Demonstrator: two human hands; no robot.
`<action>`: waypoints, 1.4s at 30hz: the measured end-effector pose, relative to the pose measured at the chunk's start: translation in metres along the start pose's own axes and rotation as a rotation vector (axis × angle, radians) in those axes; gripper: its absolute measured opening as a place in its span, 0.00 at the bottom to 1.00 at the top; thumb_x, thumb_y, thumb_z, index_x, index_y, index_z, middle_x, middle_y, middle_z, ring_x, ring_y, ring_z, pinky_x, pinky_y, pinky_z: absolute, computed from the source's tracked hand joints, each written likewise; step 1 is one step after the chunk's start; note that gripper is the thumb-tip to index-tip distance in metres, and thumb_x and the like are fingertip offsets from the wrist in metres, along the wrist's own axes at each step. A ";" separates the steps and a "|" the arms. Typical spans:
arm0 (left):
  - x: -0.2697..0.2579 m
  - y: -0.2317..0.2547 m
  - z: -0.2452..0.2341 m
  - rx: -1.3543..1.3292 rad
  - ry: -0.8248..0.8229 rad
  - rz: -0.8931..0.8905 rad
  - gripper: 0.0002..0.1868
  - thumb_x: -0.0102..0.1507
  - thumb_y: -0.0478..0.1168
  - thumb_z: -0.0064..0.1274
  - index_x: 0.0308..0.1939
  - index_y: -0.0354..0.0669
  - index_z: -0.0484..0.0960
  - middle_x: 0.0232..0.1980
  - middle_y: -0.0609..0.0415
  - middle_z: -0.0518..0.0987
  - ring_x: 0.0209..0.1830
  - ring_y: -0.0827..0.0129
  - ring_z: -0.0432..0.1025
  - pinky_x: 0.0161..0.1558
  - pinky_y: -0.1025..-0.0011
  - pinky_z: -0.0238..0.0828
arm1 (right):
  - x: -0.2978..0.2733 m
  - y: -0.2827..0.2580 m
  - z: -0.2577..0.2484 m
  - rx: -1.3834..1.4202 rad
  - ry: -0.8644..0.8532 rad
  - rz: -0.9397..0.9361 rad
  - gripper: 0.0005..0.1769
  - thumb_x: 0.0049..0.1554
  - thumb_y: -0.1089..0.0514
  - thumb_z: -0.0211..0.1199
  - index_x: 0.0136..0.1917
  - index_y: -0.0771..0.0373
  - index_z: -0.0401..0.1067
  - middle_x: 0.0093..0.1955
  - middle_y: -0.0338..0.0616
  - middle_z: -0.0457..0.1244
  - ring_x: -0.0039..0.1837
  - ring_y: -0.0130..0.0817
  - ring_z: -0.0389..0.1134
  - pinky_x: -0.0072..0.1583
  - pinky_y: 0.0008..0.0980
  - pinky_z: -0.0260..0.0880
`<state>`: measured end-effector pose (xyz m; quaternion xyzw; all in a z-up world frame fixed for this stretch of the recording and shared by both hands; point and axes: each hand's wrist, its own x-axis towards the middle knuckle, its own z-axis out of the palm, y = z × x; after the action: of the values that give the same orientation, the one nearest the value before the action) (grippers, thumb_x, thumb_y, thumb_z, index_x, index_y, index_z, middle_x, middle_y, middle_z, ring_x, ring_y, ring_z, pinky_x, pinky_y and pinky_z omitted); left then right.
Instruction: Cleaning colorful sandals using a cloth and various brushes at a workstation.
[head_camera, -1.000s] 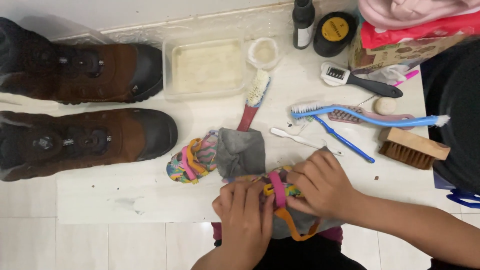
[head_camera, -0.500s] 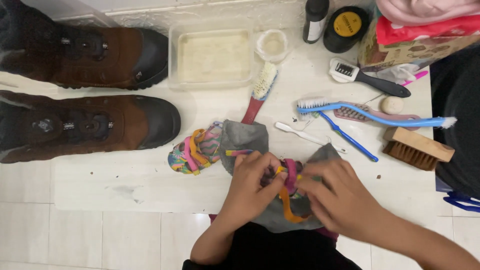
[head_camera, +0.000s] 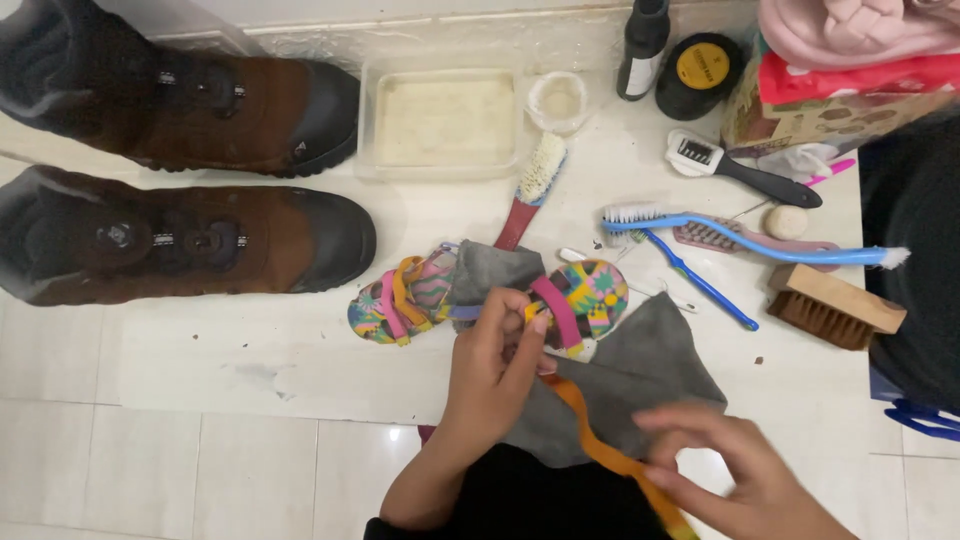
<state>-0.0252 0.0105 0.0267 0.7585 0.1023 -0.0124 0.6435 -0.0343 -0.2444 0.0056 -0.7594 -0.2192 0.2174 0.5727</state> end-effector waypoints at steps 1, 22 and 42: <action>0.000 -0.002 0.001 0.019 0.011 0.013 0.08 0.68 0.45 0.41 0.39 0.46 0.64 0.29 0.55 0.80 0.22 0.70 0.80 0.22 0.79 0.70 | -0.008 0.001 -0.008 0.150 0.029 0.023 0.06 0.44 0.64 0.71 0.39 0.59 0.80 0.41 0.38 0.77 0.48 0.29 0.79 0.52 0.32 0.76; -0.002 -0.019 0.019 -0.471 0.068 0.008 0.10 0.65 0.43 0.48 0.37 0.40 0.68 0.33 0.46 0.82 0.34 0.64 0.81 0.33 0.67 0.81 | 0.029 0.017 0.001 0.828 0.383 -0.322 0.06 0.60 0.55 0.65 0.49 0.56 0.77 0.45 0.41 0.62 0.52 0.38 0.59 0.58 0.36 0.64; -0.021 -0.058 0.031 -0.687 -0.023 -0.111 0.05 0.64 0.39 0.52 0.37 0.41 0.78 0.35 0.59 0.77 0.37 0.76 0.70 0.44 0.77 0.65 | 0.061 0.000 0.041 0.229 0.179 0.124 0.13 0.57 0.56 0.59 0.37 0.67 0.79 0.22 0.42 0.64 0.28 0.25 0.63 0.35 0.24 0.64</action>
<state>-0.0526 -0.0138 -0.0316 0.4906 0.1344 -0.0207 0.8607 -0.0087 -0.1775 -0.0097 -0.7177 -0.0936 0.2072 0.6582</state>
